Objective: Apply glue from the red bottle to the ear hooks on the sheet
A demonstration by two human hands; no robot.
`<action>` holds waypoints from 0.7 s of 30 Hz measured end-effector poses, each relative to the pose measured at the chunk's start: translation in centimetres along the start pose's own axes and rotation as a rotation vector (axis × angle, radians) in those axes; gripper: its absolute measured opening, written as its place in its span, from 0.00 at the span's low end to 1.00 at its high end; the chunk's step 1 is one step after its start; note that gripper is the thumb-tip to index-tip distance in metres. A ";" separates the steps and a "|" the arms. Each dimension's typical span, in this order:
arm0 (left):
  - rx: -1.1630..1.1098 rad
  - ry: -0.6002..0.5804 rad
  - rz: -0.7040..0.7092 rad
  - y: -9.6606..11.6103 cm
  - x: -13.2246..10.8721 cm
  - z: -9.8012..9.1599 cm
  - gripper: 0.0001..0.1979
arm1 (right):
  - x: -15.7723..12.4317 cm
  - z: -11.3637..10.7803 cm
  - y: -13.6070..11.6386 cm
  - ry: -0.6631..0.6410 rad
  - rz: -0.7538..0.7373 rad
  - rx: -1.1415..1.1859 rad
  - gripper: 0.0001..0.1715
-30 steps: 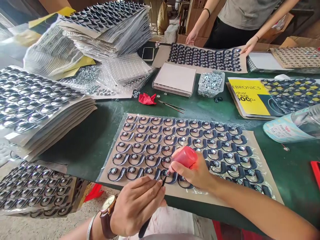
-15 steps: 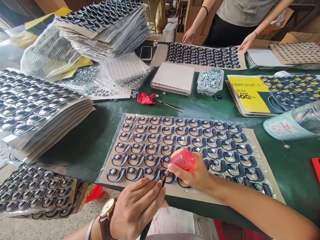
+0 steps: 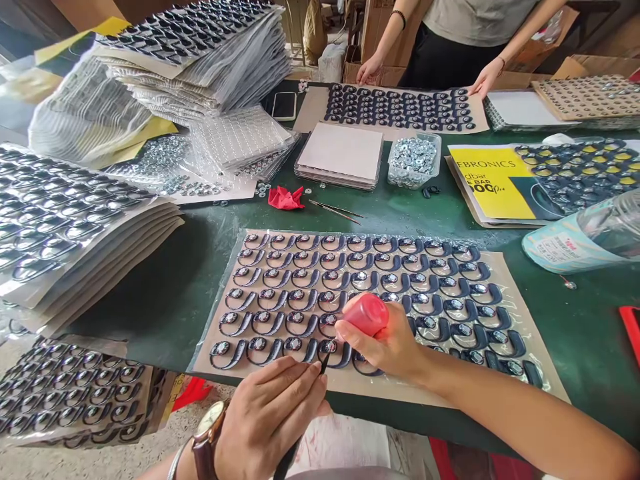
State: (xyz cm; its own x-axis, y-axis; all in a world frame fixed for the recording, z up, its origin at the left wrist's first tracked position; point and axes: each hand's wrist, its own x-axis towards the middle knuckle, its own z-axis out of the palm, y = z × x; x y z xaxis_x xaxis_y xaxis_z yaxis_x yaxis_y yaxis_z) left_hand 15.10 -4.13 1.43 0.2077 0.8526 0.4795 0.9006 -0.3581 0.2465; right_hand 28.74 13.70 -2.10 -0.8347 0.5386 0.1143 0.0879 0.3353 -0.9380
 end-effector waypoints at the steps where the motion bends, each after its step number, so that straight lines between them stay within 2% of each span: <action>1: -0.011 0.000 -0.005 0.0 0.0 0.0 0.09 | 0.0 0.0 0.0 0.006 -0.003 0.010 0.18; 6: -0.050 0.017 -0.028 -0.2 -0.1 0.2 0.09 | 0.0 0.0 -0.3 0.044 0.006 0.053 0.15; 14: -0.066 -0.001 -0.024 -0.3 -0.5 0.3 0.10 | -0.2 -0.1 0.1 -0.015 0.037 0.044 0.13; 21: -0.140 0.041 -0.085 -0.4 0.3 0.0 0.11 | -0.1 -0.3 -0.5 -0.004 0.030 0.057 0.14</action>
State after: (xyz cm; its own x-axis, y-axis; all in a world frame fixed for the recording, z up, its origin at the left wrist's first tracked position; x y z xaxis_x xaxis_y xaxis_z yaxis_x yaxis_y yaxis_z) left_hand 14.80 -3.75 1.51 0.1145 0.8668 0.4854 0.8519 -0.3370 0.4009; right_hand 28.95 13.65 -1.58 -0.8344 0.5446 0.0842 0.0821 0.2739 -0.9582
